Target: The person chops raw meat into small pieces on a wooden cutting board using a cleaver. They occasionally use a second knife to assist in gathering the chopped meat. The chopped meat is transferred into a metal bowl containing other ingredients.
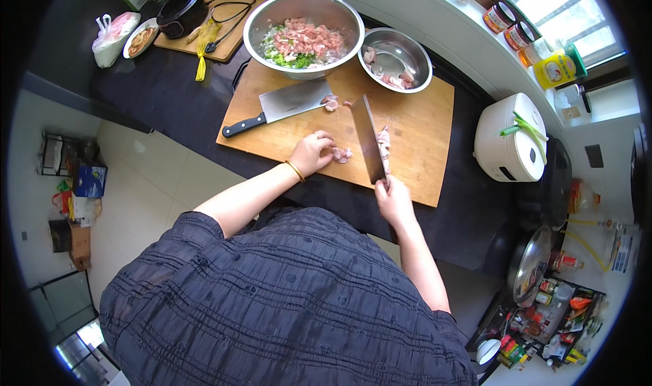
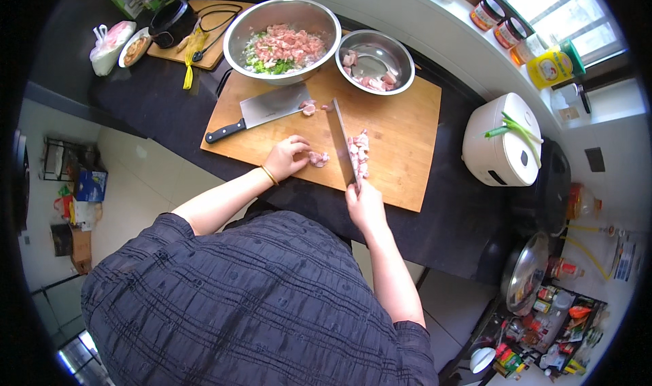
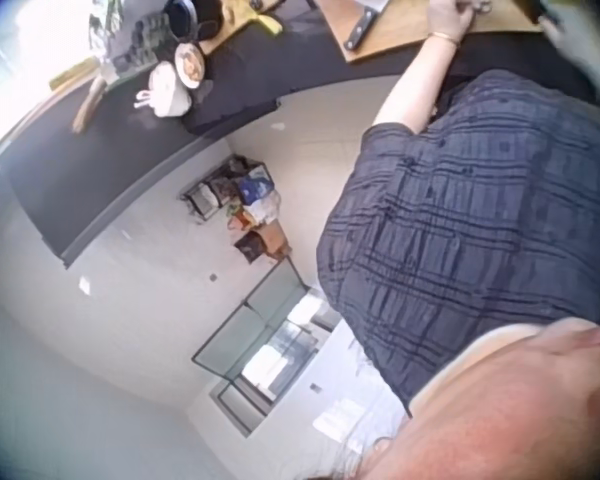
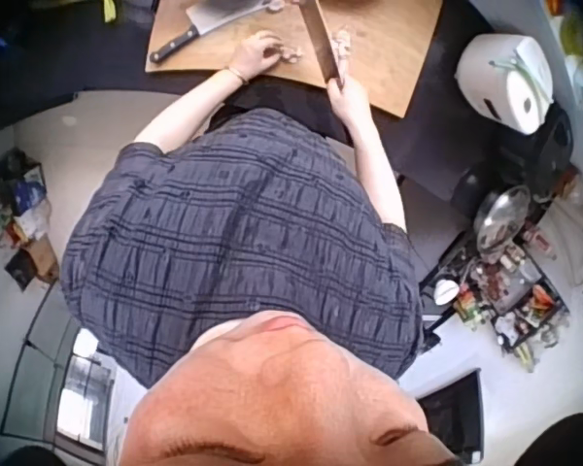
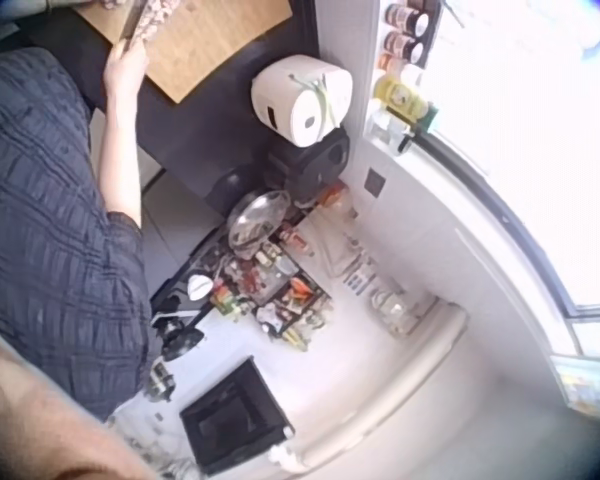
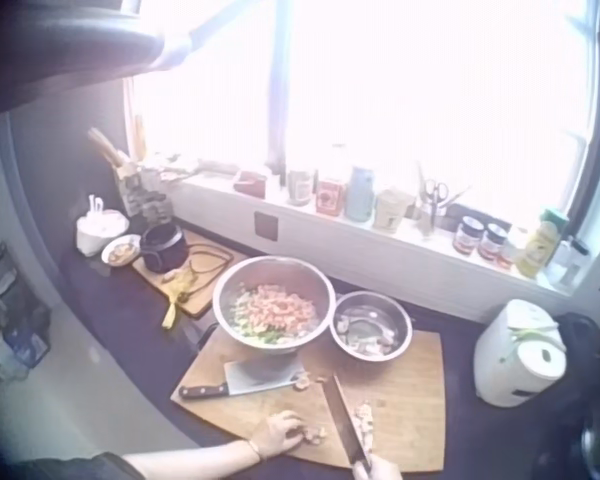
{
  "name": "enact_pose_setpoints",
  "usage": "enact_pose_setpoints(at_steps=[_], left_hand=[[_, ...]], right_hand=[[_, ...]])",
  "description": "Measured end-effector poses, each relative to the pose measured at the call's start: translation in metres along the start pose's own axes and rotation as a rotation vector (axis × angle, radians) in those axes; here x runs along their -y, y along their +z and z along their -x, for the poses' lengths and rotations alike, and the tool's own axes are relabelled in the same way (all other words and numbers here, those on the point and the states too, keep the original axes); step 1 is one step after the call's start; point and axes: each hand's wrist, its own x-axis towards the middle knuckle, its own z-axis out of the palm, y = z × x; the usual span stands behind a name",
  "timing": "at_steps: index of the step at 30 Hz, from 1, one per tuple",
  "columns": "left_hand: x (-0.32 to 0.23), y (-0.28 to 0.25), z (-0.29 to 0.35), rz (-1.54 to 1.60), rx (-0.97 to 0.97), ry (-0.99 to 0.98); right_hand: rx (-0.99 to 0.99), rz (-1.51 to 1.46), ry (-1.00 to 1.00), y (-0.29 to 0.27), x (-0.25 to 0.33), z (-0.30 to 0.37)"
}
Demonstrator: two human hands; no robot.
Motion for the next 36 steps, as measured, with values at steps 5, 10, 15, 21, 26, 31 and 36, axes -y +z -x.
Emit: enact_pose_setpoints(at_steps=[5,10,15,21,26,31,36], left_hand=[[-0.003,0.016,0.000,-0.060,0.055,0.094],[-0.015,0.012,0.004,-0.155,-0.094,0.239],[-0.002,0.021,0.008,-0.280,-0.031,0.305],[-0.001,0.022,0.008,-0.226,-0.069,0.356],[0.002,0.024,0.006,-0.221,-0.061,0.343],[0.002,0.029,0.004,-0.216,-0.093,0.351],[0.002,0.026,0.005,-0.227,-0.062,0.334]], right_hand=[[0.059,0.024,0.008,0.014,0.002,0.013],[0.054,0.074,-0.034,0.013,0.007,0.017],[0.076,0.148,-0.080,0.013,0.005,0.017],[0.090,0.192,-0.112,0.018,0.001,0.009],[0.092,0.220,-0.113,0.021,0.007,-0.003],[0.034,0.234,-0.170,0.039,0.010,-0.031],[0.061,0.221,-0.159,0.027,0.006,-0.016]])
